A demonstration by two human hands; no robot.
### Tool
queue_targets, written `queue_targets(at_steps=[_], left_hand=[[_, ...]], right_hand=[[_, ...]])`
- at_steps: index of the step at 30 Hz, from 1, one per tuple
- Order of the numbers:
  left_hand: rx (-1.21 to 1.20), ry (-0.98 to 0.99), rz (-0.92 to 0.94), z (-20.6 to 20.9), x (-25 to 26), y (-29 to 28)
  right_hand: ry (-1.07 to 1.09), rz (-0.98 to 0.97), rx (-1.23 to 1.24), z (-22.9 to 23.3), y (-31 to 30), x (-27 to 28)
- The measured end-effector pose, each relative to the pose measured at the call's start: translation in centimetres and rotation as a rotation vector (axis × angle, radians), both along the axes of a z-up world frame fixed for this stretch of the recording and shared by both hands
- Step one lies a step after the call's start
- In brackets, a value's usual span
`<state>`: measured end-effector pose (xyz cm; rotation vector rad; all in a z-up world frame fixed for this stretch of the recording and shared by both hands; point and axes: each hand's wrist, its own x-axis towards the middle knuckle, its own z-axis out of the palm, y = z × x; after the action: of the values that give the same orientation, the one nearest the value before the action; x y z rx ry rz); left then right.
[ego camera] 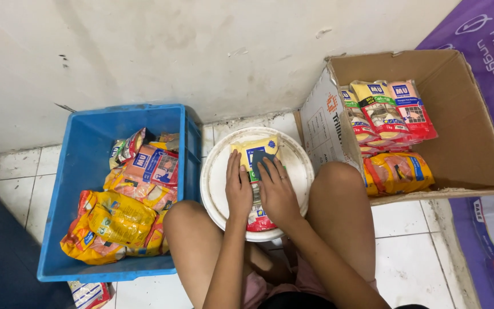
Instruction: Cleaning a plastic package using a sponge and water over a bucket
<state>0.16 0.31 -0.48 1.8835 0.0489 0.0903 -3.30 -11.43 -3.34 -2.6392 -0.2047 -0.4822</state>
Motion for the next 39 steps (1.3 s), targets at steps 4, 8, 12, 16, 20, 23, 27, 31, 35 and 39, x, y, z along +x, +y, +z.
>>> queue_targets(at_steps=[4,8,12,16,20,23,27,31,35,39], left_hand=[[0.004,0.012,0.0,0.3,0.0,0.1],[-0.002,0.004,0.007,0.4,-0.2,0.0],[-0.002,0.002,-0.003,0.3,-0.2,0.0],[-0.002,0.008,-0.005,0.6,-0.4,0.0],[0.009,-0.002,0.032,0.1,-0.5,0.1],[0.091,-0.067,0.094,-2.0,0.1,0.7],[0.184,-0.148,0.132,-3.4,0.3,0.6],[0.244,-0.209,0.165,-4.3,0.1,1.0],[0.499,-0.27,0.255,-2.9,3.1,2.1],[0.873,-0.152,0.357,-7.1,7.3,4.0]], right_hand=[[0.075,0.043,0.063,0.0,-1.0,-3.6],[0.108,0.058,0.075,-0.2,-1.1,-2.4],[0.04,-0.012,0.025,-0.1,-0.4,1.8],[0.023,-0.046,0.058,-0.5,-0.3,3.6],[0.049,-0.058,0.071,-0.4,-0.5,2.7],[0.042,-0.06,0.1,0.1,-0.7,2.2],[-0.002,-0.063,0.082,-0.1,-0.7,2.0],[-0.015,-0.062,0.058,-0.5,-0.5,1.6],[-0.029,-0.067,0.058,-0.2,-0.8,2.2],[-0.023,-0.065,0.075,0.0,-0.6,2.0]])
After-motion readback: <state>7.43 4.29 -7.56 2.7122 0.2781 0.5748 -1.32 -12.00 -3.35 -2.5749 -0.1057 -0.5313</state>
